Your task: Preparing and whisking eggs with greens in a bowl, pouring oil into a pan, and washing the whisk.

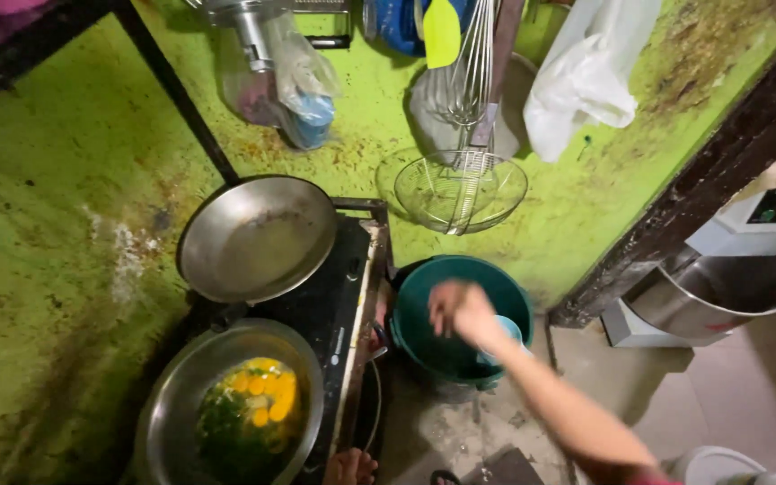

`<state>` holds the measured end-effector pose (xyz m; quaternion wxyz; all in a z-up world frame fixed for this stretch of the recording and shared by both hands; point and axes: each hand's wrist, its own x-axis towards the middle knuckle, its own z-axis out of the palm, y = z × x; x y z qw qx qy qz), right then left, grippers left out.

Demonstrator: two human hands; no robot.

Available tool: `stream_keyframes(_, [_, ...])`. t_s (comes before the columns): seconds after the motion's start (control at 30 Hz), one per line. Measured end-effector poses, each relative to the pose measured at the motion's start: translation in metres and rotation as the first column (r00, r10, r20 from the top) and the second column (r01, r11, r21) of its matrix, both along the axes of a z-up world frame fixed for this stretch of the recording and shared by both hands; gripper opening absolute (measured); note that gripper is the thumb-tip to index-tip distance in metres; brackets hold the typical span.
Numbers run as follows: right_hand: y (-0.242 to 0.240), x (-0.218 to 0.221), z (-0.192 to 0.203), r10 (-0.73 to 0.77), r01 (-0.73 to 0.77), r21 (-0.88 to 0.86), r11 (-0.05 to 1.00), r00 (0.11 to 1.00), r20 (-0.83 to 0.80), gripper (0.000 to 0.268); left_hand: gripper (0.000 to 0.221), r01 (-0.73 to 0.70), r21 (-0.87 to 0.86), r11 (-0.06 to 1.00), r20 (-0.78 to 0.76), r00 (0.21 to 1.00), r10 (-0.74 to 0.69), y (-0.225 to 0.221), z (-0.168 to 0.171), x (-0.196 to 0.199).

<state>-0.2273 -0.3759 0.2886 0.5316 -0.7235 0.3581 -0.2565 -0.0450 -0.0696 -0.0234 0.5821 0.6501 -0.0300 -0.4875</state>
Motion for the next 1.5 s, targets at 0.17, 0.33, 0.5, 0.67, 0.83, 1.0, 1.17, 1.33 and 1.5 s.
stream_keyframes(0.17, [-0.172, 0.0, 0.09, -0.338, 0.368, -0.678, 0.636, 0.923, 0.183, 0.019, 0.04, 0.021, 0.057, 0.998, 0.027, 0.999, -0.023, 0.002, 0.021, -0.012])
stream_keyframes(0.33, [-0.258, 0.031, 0.181, -0.345, 0.506, -0.822, 0.26, 0.844, 0.411, 0.056, 0.038, -0.168, 0.075, 0.983, 0.001, 0.986, 0.169, 0.01, 0.052, -0.037])
stream_keyframes(0.5, [-0.287, 0.068, 0.216, -0.726, 0.502, -0.733, 0.458, 0.687, 0.016, 0.085, 0.038, -0.268, 0.068, 0.961, 0.004, 0.963, 0.269, 0.008, 0.062, -0.044])
stream_keyframes(0.67, [-0.33, 0.072, 0.191, -0.709, 0.522, -0.722, 0.454, 0.702, 0.062, 0.077, 0.037, -0.357, 0.063, 0.932, 0.028, 0.934, 0.356, 0.018, 0.067, -0.032])
stream_keyframes(0.83, [-0.343, 0.053, 0.186, -0.645, 0.53, -0.736, 0.422, 0.746, 0.167, 0.054, 0.037, -0.39, 0.077, 0.918, 0.052, 0.921, 0.386, 0.03, 0.071, -0.023])
stream_keyframes(1.0, [-0.286, 0.036, 0.227, -0.383, 0.514, -0.802, 0.304, 0.837, 0.391, 0.025, 0.037, -0.416, 0.086, 0.905, 0.052, 0.909, 0.413, 0.026, 0.064, -0.027])
stream_keyframes(1.17, [-0.258, 0.015, 0.252, -0.077, 0.548, -0.824, 0.143, 0.837, 0.542, 0.026, 0.017, -0.105, 0.064, 0.992, 0.717, 0.696, 0.027, 0.011, 0.041, -0.016])
stream_keyframes(1.33, [-0.112, 0.023, 0.202, 0.006, 0.427, -0.722, 0.544, 0.859, 0.513, 0.021, 0.048, 0.011, -0.212, 0.977, 0.399, 0.914, 0.076, -0.088, 0.26, -0.062])
stream_keyframes(1.5, [0.014, 0.043, 0.113, -0.038, 0.305, -0.471, 0.828, 0.868, 0.495, 0.02, 0.113, 0.335, -0.604, 0.723, 0.516, 0.856, 0.034, -0.126, 0.398, -0.061])
